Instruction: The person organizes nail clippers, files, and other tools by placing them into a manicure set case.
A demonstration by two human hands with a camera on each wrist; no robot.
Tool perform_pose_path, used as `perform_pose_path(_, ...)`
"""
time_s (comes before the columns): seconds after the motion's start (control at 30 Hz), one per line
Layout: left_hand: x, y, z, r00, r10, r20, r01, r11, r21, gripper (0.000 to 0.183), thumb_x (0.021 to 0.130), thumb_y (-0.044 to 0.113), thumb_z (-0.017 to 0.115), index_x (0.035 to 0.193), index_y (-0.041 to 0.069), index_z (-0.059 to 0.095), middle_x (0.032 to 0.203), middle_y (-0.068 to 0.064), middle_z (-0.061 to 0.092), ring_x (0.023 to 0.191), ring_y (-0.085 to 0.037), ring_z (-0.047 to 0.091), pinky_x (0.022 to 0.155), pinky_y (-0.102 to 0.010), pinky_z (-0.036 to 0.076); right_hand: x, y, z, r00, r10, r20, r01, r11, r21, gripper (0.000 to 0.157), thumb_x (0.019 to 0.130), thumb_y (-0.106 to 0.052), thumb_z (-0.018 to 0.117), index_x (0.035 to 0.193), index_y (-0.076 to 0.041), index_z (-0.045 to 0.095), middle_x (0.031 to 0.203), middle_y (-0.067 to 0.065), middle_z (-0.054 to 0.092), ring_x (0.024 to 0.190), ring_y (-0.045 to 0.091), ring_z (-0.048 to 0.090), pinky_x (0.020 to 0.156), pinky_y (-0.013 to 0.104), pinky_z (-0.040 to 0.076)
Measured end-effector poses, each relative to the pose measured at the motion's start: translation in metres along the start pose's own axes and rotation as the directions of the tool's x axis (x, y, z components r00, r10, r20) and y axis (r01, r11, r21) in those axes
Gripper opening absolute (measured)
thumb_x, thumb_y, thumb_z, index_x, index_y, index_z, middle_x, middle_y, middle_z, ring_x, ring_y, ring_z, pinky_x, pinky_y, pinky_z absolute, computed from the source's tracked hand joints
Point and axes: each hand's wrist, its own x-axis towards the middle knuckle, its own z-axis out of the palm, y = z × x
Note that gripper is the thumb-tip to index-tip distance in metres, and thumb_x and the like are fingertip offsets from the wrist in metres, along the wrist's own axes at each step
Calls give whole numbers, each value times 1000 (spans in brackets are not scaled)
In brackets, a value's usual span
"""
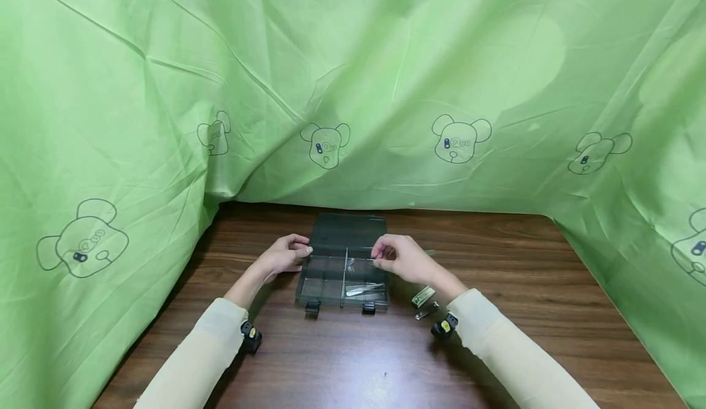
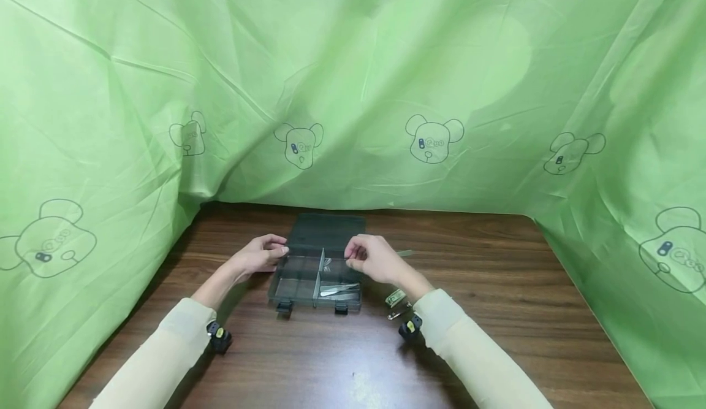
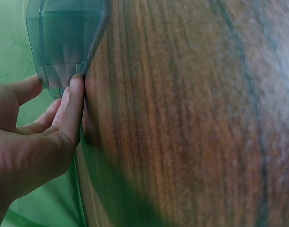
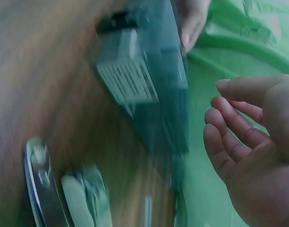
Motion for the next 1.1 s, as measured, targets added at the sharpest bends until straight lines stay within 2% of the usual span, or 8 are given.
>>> perform_pose_path(0.17,2,-1,-1,1000,0,0,0,1000,-4,48,108,16,66,148,-3,48,135,-21,56,120,-32,62,91,-41,62,-3,23,-18,997,49,-66,-50,999,-9,11,92,-3,81,99,-6,73,89,-3,70,83,13,65,76,31,56)
perform_pose_path(0.37,5,-3,-1,1000,-1,-3,1,1000,-1,48,108,17,66,148,-3,49,137,-21,56,119,-32,63,89,-40,62,-14,54,-30,986,132,-103,-137,990,-38,14,92,-1,80,104,-1,74,94,2,71,86,17,66,79,33,56)
perform_pose_path(0.5,5,-4,0,1000,-5,-6,5,1000,4,49,108,18,66,149,-2,49,137,-21,55,118,-31,64,88,-39,62,-22,74,-34,980,158,-124,-171,981,-95,16,91,-1,81,106,0,75,98,7,70,89,20,67,82,38,56)
perform_pose_path(0.63,5,-3,0,1000,0,-7,0,1000,9,48,108,17,66,148,-2,49,138,-22,55,119,-32,64,89,-40,62,-29,90,-37,980,148,-130,-173,964,-203,19,88,-4,84,105,-1,76,99,10,69,92,26,65,84,43,54)
perform_pose_path(0.8,4,-4,-1,1000,0,-14,0,1000,15,47,108,17,66,148,-1,50,138,-21,55,118,-32,64,89,-40,63,-36,100,-38,983,145,-113,-172,943,-286,18,86,-6,85,102,-4,78,96,8,67,90,26,61,82,42,51)
perform_pose_path(0.97,4,-5,-1,1000,6,-15,-6,1000,14,46,108,17,66,147,-1,50,137,-21,56,117,-31,64,88,-40,63,-36,101,-38,979,183,-86,-200,939,-279,11,87,-5,83,93,-9,75,89,2,64,84,18,60,78,38,50)
perform_pose_path(1.1,4,-4,-2,1000,6,-15,-6,1000,16,46,108,18,66,147,0,51,137,-21,56,118,-31,64,89,-41,62,-36,99,-37,972,223,-76,-235,940,-248,13,88,-3,81,89,-11,71,86,0,63,80,15,59,74,35,50)
